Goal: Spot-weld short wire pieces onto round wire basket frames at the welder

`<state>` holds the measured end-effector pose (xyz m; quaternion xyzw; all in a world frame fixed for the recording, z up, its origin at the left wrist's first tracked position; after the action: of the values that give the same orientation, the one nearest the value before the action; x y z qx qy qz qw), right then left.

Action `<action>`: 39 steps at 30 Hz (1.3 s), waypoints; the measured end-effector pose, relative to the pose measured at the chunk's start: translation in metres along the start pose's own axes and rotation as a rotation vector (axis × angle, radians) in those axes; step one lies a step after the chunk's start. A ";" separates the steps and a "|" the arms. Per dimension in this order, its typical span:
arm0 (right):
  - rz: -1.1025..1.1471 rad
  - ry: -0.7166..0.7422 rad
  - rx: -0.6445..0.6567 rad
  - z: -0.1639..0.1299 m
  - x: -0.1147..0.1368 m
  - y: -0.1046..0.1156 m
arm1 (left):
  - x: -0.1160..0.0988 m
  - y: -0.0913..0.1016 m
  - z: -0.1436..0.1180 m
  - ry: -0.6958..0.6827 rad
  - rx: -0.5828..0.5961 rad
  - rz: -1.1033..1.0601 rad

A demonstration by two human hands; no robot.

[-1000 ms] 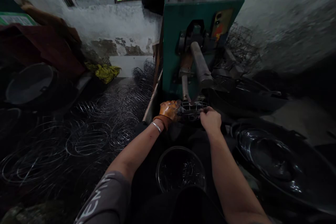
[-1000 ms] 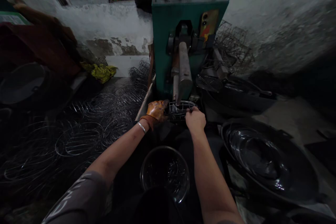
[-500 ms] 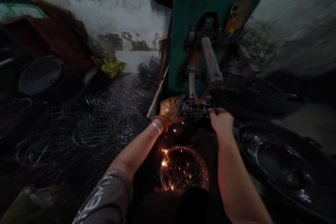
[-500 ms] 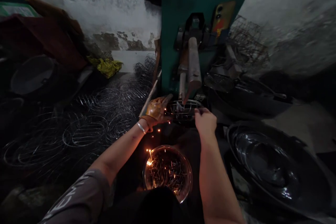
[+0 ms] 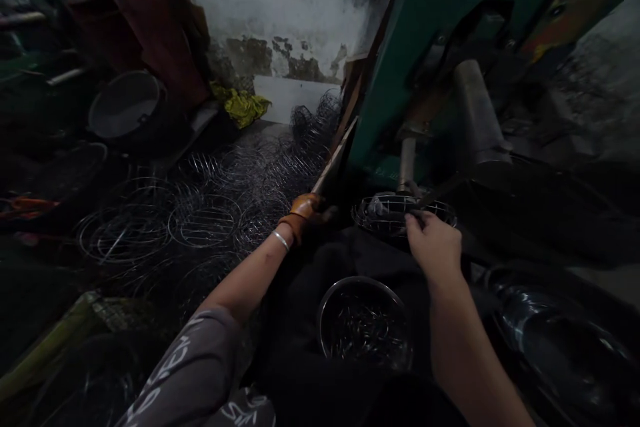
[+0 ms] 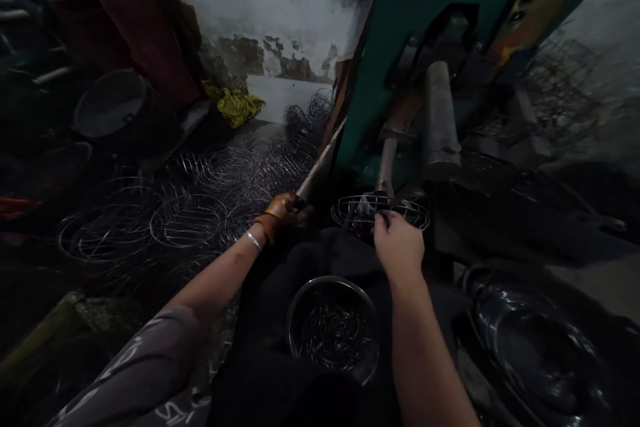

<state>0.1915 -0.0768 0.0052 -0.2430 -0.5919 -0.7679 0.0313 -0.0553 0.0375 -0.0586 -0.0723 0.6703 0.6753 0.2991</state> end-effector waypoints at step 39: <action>-0.045 -0.146 0.006 0.012 -0.035 0.004 | -0.100 -0.044 0.031 -0.242 -0.066 0.093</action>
<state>0.2278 -0.0748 -0.0037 -0.2849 -0.6003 -0.7468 -0.0285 0.0571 0.0324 -0.0436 0.0312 0.6094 0.7137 0.3438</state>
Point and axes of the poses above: each hand's wrist, its own z-axis towards the middle knuckle, its own y-axis out of the back of the hand, x = y × z, the point moved 4 cm from there along z, towards the middle knuckle, and after that the axes turned 9 degrees about y, right-handed, at the moved point
